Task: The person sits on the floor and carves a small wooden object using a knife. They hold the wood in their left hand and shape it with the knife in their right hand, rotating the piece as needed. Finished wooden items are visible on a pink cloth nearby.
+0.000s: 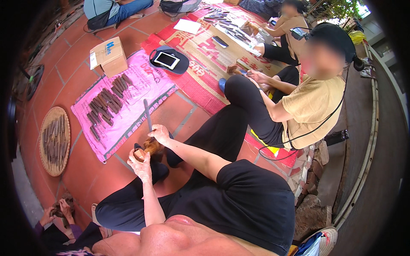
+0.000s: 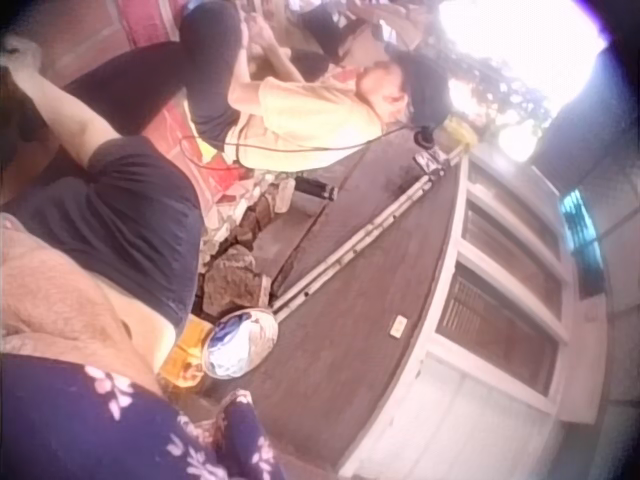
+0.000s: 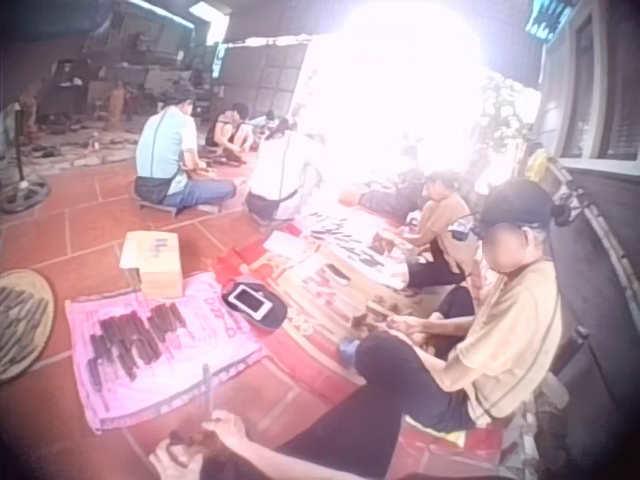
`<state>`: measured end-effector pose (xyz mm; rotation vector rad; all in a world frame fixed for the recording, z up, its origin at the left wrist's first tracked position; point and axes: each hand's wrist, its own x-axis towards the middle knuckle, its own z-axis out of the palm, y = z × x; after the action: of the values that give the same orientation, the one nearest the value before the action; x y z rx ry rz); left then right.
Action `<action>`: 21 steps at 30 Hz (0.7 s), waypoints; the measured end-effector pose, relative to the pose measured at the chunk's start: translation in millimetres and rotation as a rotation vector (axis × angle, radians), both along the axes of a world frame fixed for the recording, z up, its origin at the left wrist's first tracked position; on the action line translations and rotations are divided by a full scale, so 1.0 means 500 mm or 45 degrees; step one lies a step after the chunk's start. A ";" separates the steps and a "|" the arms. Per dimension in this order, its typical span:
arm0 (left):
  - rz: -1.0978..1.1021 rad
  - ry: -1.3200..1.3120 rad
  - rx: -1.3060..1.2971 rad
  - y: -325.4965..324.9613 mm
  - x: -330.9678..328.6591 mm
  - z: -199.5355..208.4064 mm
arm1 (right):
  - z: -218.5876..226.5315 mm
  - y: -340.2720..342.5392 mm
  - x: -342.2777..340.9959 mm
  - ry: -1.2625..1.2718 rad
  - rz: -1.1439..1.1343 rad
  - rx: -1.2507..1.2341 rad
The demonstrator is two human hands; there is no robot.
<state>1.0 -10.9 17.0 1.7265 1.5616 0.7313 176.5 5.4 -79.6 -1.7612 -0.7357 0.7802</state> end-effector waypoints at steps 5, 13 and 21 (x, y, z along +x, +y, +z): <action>-0.007 -0.012 -0.003 -0.002 0.005 -0.001 | -0.010 0.003 0.008 0.076 -0.179 0.007; -0.013 -0.007 0.021 0.000 0.004 -0.005 | -0.013 -0.003 0.005 -0.065 -0.008 0.032; -0.015 0.008 -0.011 0.000 0.008 -0.007 | -0.019 0.005 0.024 0.307 -0.279 0.167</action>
<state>5.2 -11.1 13.6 1.7316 1.5552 0.7134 188.4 7.7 -89.2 -1.5650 -0.4150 0.7604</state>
